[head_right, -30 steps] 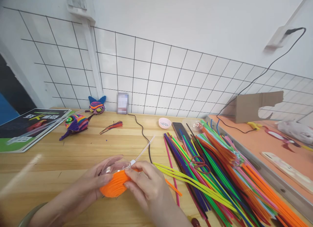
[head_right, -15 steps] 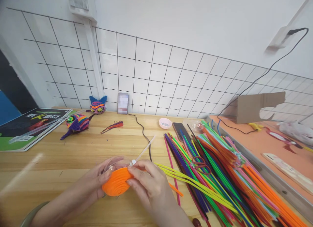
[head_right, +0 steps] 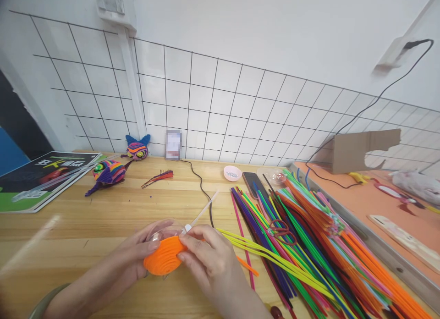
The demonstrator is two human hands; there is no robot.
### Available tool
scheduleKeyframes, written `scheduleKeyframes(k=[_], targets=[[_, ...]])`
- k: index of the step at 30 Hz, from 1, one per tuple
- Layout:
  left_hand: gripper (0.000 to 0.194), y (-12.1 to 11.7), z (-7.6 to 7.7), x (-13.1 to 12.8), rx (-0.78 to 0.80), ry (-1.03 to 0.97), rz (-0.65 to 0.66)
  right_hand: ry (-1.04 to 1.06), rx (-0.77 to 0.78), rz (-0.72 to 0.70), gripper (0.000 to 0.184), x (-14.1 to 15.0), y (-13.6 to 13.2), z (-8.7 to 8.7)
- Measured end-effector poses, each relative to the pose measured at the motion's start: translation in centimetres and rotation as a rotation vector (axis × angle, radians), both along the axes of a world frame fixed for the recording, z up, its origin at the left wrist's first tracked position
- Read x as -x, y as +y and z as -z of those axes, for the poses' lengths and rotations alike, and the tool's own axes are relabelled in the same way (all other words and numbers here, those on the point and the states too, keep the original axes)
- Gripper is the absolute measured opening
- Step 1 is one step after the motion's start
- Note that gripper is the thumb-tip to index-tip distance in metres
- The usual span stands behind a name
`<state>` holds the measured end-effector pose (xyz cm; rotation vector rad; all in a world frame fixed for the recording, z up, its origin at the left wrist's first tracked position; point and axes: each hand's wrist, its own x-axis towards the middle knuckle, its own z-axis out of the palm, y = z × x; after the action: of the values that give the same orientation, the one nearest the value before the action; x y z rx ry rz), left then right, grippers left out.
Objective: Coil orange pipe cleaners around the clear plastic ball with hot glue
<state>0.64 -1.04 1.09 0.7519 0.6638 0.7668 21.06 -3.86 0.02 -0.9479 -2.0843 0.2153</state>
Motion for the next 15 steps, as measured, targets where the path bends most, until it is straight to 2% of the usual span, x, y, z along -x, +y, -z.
scheduleKeyframes(k=[11, 15], targets=[[0.035, 0.13, 0.22, 0.02, 0.006, 0.031, -0.020, 0.007, 0.014, -0.005, 0.024, 0.16, -0.08, -0.07], [0.035, 0.12, 0.10, -0.05, -0.020, -0.005, -0.007, 0.052, -0.039, 0.011, 0.023, 0.28, -0.15, 0.08]])
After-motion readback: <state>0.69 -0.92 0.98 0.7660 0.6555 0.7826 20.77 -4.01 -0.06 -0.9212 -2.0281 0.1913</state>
